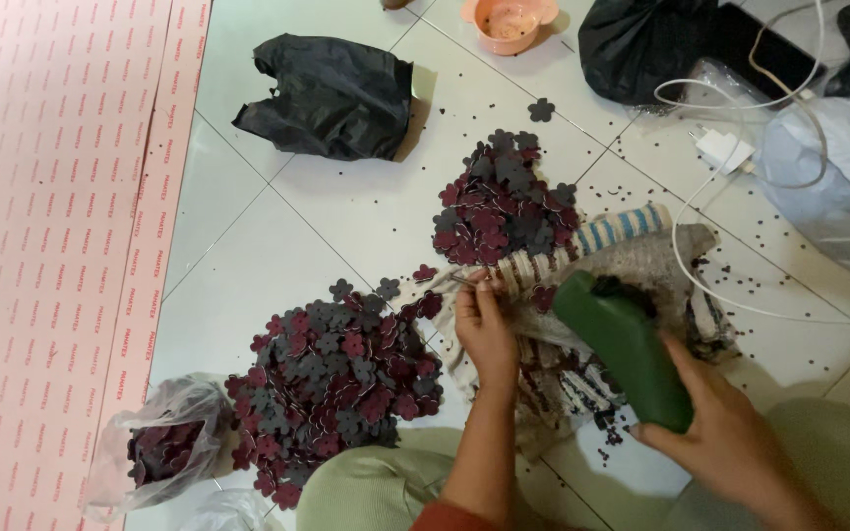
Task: The person sits on the floor and sands flower-shaped cut pieces one at a time, holding each piece against the mesh base of a green handheld power sander. They use a small metal rod in the other hand to help position the pieces, placing finished pieces onto a growing pile of sanded cutouts.
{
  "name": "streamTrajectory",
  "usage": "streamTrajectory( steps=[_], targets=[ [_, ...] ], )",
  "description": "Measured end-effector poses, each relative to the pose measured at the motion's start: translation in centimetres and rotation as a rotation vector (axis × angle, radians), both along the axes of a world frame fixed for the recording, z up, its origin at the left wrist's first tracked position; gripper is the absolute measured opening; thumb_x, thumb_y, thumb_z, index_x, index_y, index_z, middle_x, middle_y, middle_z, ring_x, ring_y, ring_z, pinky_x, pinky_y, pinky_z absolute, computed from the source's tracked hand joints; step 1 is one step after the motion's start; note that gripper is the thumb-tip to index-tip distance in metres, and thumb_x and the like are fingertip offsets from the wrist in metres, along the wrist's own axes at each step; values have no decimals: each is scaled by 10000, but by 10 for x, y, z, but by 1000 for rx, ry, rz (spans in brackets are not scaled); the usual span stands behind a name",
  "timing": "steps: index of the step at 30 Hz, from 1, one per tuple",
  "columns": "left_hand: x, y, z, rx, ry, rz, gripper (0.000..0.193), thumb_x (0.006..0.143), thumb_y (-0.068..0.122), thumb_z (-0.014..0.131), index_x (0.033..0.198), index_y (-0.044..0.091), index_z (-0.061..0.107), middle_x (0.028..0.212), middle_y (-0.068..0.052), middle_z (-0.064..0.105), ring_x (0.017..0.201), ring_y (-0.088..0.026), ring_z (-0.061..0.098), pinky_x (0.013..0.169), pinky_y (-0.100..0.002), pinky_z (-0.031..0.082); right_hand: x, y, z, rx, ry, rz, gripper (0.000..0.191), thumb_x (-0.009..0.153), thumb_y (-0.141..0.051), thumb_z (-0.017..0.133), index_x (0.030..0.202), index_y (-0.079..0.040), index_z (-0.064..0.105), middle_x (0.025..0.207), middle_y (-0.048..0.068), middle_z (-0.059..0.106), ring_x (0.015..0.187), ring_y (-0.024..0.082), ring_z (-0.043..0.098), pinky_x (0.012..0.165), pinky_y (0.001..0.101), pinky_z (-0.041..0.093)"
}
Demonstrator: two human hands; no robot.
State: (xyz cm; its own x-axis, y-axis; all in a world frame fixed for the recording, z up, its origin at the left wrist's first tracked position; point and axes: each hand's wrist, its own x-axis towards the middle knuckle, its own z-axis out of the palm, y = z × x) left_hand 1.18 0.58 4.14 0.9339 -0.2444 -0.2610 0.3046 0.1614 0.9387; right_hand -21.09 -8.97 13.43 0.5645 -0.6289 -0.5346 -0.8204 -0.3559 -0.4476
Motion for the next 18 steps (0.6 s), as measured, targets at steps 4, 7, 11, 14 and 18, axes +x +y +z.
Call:
streamTrajectory(
  steps=[4, 7, 11, 14, 18],
  targets=[
    [-2, 5, 22, 685, -417, -209, 242, 961, 259, 665, 1116, 93, 749, 955, -106, 724, 867, -263, 627, 777, -404, 510, -2, -12, -6, 16, 74, -101, 1276, 660, -370, 901, 1699, -202, 179, 1433, 196, 559, 753, 306, 734, 722, 435, 608],
    [-5, -2, 37, 884, -703, -320, 244, 866, 274, 733, 1044, 117, 789, 914, -121, 739, 848, -343, 640, 760, -475, 499, 1, -19, -8, 32, 95, -102, 1253, 678, -408, 876, 1711, -249, 186, 1406, 194, 575, 875, 336, 741, 789, 463, 604],
    [2, -1, 49, 862, -627, -283, 238, 883, 292, 773, 1016, 95, 792, 896, -167, 731, 859, -383, 669, 758, -495, 517, 1, -22, -10, -107, 27, -21, 1227, 626, -478, 916, 1614, -264, 219, 1357, 217, 555, 1175, 390, 624, 959, 488, 526],
    [26, 23, 54, 1033, -421, -61, 273, 857, 288, 769, 1056, 103, 787, 822, -164, 731, 778, -364, 687, 718, -509, 511, 0, -23, -15, -107, 8, -17, 1231, 611, -482, 907, 1611, -260, 225, 1384, 226, 534, 1243, 405, 579, 1004, 504, 499],
    [53, 38, 52, 1025, -339, -22, 287, 867, 300, 713, 1087, 128, 776, 874, -131, 761, 795, -324, 741, 713, -465, 561, 1, -26, -22, -104, 38, 3, 1263, 613, -475, 926, 1615, -241, 195, 1411, 244, 492, 1239, 428, 560, 996, 511, 495]
  ],
)
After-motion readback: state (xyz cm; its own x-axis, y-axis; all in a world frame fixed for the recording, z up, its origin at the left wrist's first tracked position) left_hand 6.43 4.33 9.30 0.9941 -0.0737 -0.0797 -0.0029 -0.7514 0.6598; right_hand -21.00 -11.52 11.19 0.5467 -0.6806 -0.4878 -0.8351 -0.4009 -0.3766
